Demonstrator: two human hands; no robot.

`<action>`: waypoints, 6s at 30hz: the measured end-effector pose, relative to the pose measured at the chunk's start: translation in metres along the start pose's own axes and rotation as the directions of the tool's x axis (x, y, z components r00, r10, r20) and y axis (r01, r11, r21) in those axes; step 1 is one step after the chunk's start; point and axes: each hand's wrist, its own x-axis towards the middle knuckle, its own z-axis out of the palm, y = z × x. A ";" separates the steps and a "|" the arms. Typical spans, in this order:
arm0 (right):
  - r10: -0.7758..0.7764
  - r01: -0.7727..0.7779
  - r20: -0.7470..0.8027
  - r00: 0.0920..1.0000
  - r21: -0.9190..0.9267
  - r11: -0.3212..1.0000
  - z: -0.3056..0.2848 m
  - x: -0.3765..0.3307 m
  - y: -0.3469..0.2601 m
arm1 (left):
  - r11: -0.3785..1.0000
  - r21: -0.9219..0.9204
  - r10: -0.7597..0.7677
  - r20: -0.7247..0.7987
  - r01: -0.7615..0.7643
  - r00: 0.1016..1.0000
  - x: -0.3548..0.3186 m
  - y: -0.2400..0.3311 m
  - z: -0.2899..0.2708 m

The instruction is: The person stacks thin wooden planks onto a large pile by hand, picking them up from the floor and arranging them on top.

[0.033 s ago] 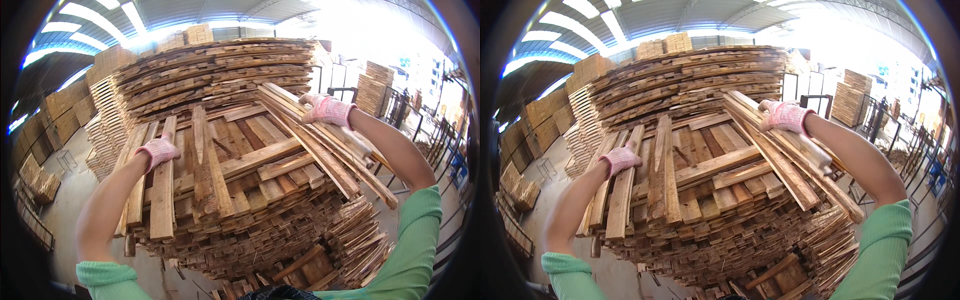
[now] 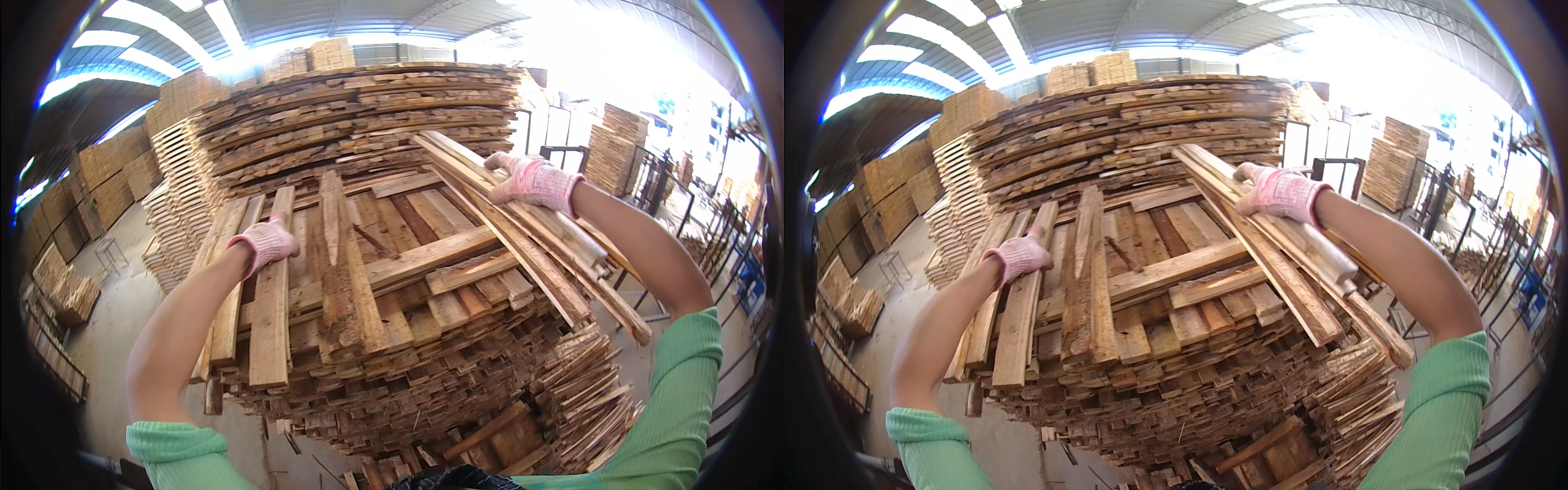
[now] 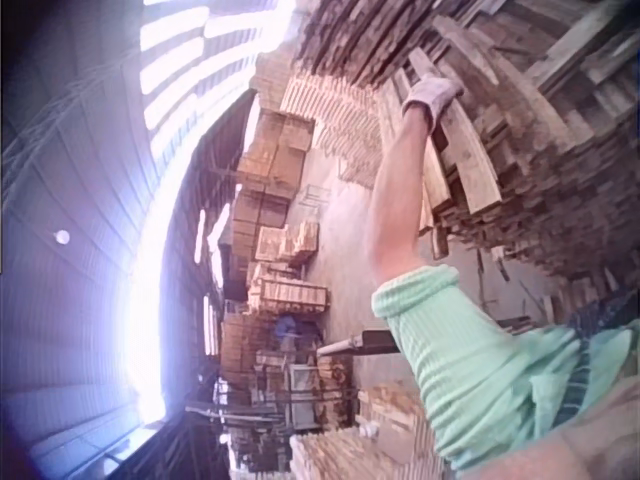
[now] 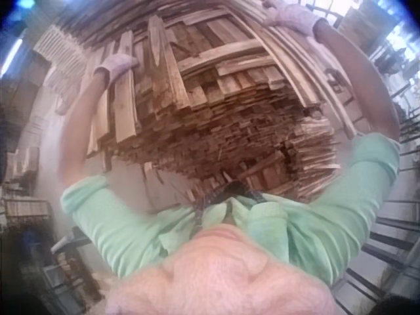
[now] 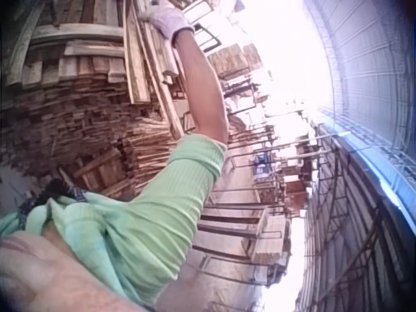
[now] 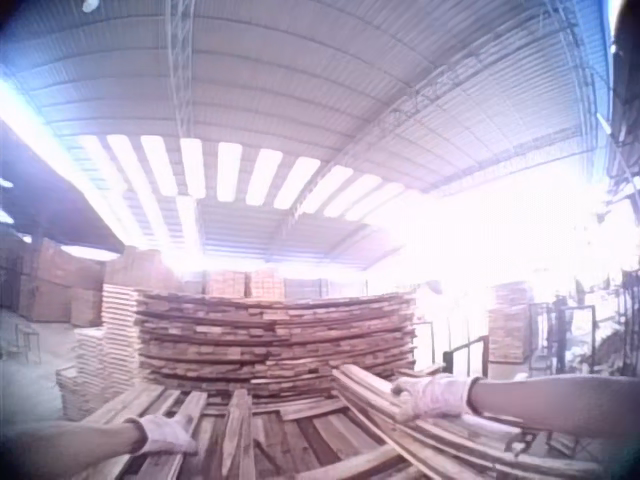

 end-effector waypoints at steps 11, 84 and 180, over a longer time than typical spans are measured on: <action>-0.295 0.290 -0.040 0.955 0.346 0.892 0.124 0.050 -0.168 | 0.964 -0.114 0.232 -0.090 -0.242 0.968 0.039 -0.021 0.021; 0.009 -0.008 0.007 1.000 -0.022 1.000 0.024 0.008 0.155 | 0.587 -0.749 0.238 -0.203 -0.307 0.950 0.038 0.331 0.070; -0.225 0.172 -0.145 0.963 -0.307 0.936 0.085 0.044 -0.073 | 0.966 -0.141 -0.242 -0.185 0.218 0.952 -0.046 -0.152 -0.021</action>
